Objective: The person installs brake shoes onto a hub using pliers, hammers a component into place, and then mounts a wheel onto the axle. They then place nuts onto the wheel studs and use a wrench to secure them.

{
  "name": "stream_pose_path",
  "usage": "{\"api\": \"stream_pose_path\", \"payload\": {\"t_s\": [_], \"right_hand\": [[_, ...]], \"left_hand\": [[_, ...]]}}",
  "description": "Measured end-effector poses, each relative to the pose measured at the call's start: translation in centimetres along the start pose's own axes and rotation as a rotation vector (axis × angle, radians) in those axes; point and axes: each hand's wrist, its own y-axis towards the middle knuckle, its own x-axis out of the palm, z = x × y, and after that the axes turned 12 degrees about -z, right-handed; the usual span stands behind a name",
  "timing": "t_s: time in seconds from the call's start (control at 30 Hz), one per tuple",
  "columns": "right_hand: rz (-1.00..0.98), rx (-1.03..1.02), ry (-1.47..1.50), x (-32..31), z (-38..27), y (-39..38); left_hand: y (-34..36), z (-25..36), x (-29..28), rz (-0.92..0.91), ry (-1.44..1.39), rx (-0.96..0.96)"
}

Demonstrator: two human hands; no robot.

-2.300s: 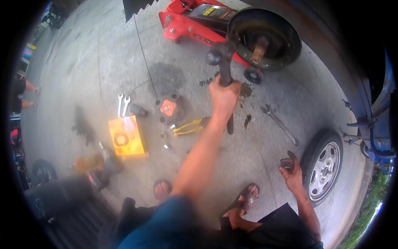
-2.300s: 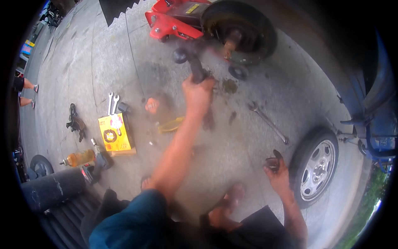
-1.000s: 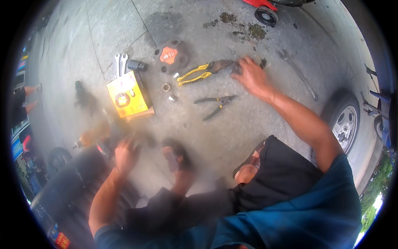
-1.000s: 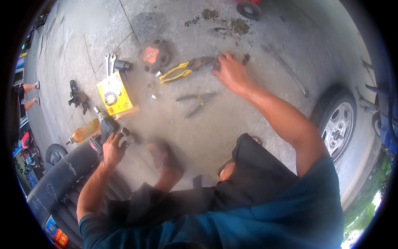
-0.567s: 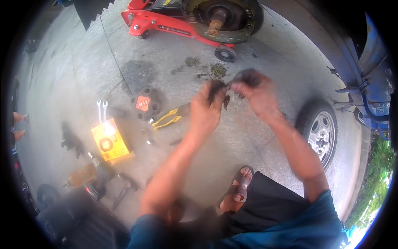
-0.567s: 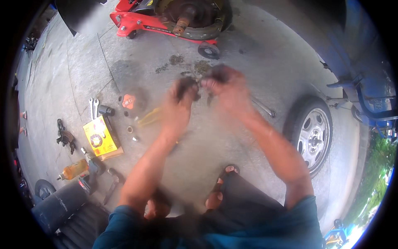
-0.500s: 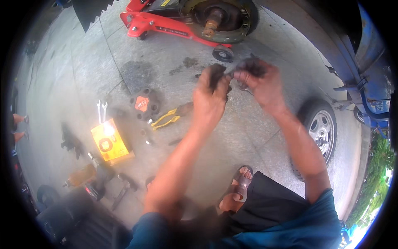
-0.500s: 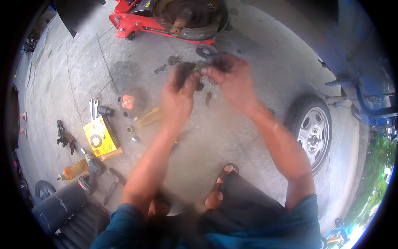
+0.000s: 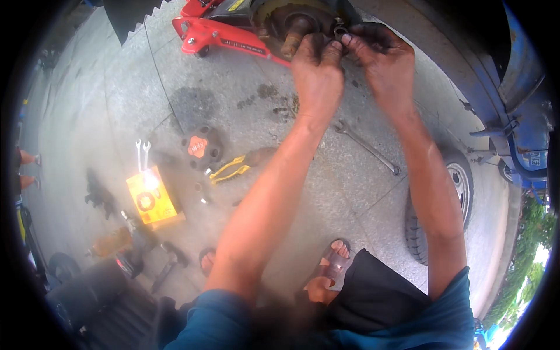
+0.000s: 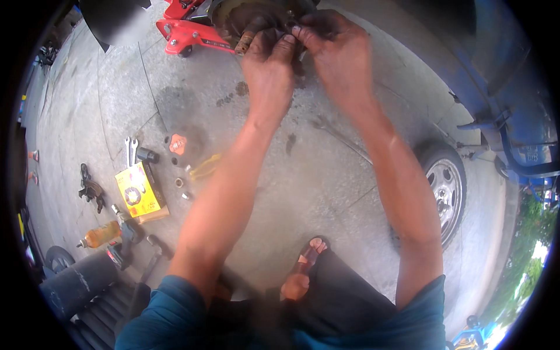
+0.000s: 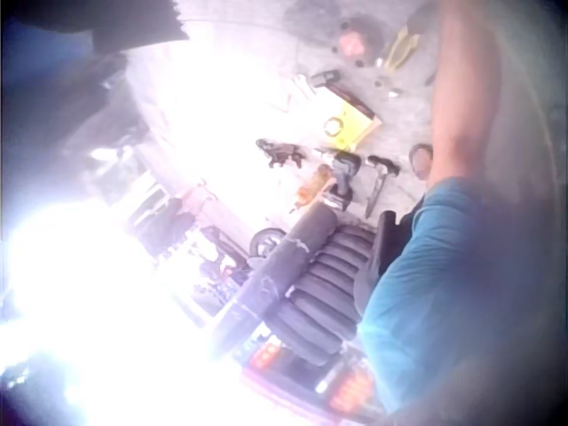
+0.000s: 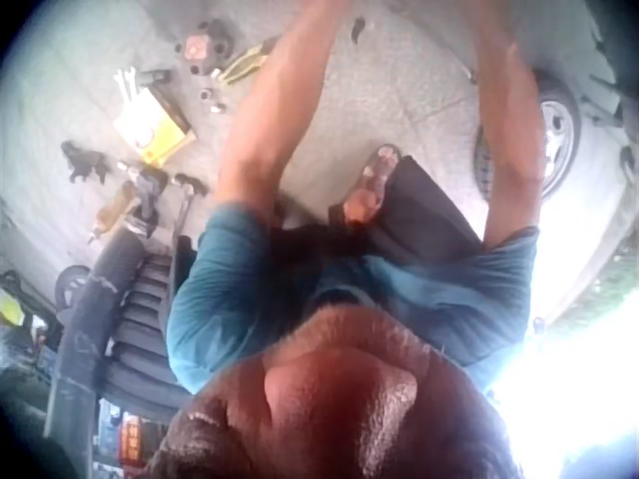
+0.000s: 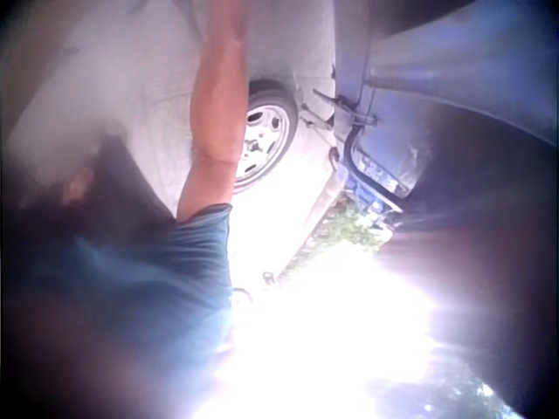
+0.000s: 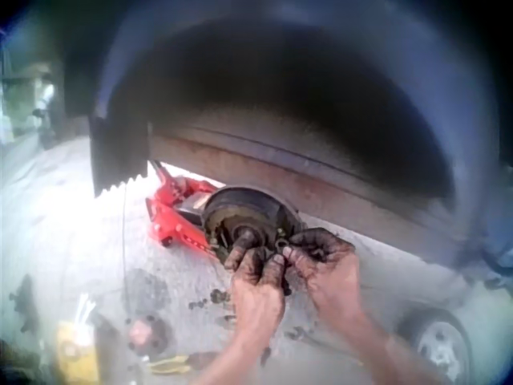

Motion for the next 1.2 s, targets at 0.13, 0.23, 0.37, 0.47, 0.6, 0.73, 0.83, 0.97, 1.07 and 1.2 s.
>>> {"api": "stream_pose_path", "payload": {"t_s": [0.13, 0.23, 0.37, 0.47, 0.6, 0.73, 0.83, 0.97, 1.07, 1.2], "right_hand": [[-0.006, 0.024, -0.031, -0.1, 0.6, 0.1], [-0.024, -0.013, -0.028, -0.2, 0.7, 0.2], [-0.054, 0.0, -0.126, -0.5, 0.1, 0.3], [-0.068, 0.052, -0.12, -0.5, 0.0, 0.2], [-0.045, 0.003, -0.207, -0.2, 0.4, 0.3], [-0.078, -0.027, -0.132, -0.3, 0.7, 0.6], [-0.051, 0.138, -0.124, -0.7, 0.4, 0.7], [-0.065, 0.01, -0.32, -0.8, -0.1, 0.7], [0.035, -0.155, -0.5, -0.5, -0.2, 1.1], [-0.151, -0.203, -0.306, -0.5, -0.3, 1.5]], "left_hand": [[0.1, 0.2, 0.1, 0.005, -0.121, 0.009], [0.1, 0.6, 0.0, 0.0, -0.142, -0.027], [0.2, 0.8, -0.2, 0.004, -0.014, 0.056], [0.2, 0.7, -0.1, 0.01, -0.181, 0.003], [-0.1, 0.2, 0.4, 0.062, -0.136, 0.014], [-0.3, -0.4, 0.8, 0.117, -0.273, -0.023], [-0.3, -0.6, 0.4, 0.084, -0.284, -0.003], [-0.3, -0.8, -0.4, 0.018, -0.079, 0.035], [-0.1, -0.9, -0.7, 0.065, -0.153, -0.02], [0.9, -1.5, -0.8, 0.076, -0.159, -0.07]]}}
